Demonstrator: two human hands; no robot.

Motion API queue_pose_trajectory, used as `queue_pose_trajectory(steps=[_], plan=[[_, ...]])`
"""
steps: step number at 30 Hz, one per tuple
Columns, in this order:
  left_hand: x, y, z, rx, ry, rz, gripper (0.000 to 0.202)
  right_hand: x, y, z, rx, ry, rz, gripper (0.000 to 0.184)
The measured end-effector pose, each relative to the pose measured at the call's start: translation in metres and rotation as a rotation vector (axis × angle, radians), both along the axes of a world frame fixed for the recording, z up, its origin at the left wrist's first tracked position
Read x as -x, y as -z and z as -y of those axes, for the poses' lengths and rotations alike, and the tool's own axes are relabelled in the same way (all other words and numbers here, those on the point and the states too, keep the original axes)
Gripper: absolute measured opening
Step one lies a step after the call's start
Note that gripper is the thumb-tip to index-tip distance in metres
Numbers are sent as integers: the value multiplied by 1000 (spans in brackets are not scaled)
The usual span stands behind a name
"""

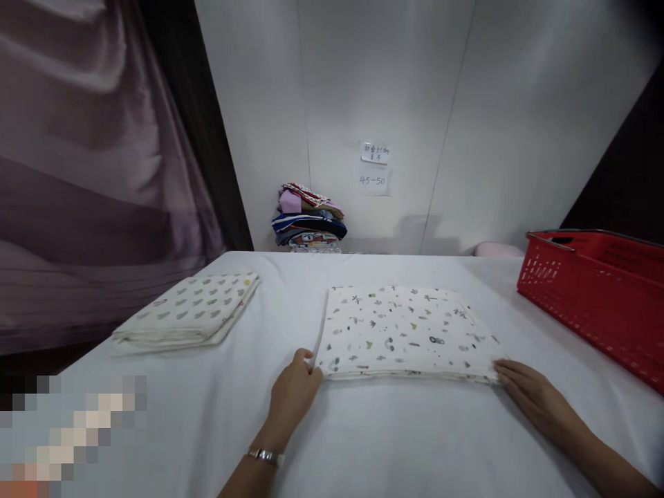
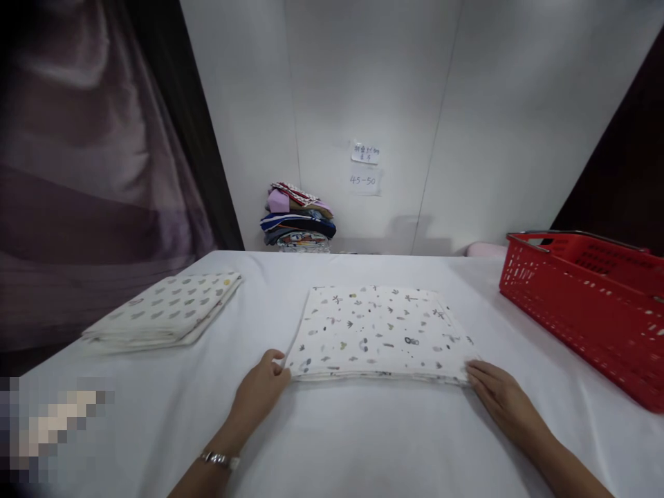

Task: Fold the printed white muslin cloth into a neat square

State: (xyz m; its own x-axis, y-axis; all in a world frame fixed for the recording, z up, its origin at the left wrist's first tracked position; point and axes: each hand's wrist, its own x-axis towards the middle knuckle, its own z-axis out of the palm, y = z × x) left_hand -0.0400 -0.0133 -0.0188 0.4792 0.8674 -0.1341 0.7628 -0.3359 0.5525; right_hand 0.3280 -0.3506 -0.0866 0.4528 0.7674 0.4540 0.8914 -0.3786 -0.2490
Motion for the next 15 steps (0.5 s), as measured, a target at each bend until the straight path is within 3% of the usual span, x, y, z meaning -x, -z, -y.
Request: queue_pose_trajectory(steps=[4, 8, 12, 15], plan=[[-4, -5, 5, -59, 33, -108, 30, 5, -3, -7, -23, 38, -33, 41], [-4, -7, 2, -21, 62, -180, 34, -3, -9, -17, -41, 13, -31, 41], [-7, -15, -22, 33, 90, -173, 39, -21, -22, -37, -11, -16, -113, 40], [-25, -21, -53, -44, 74, -158, 48, -37, -32, -65, 7, 10, -229, 40]])
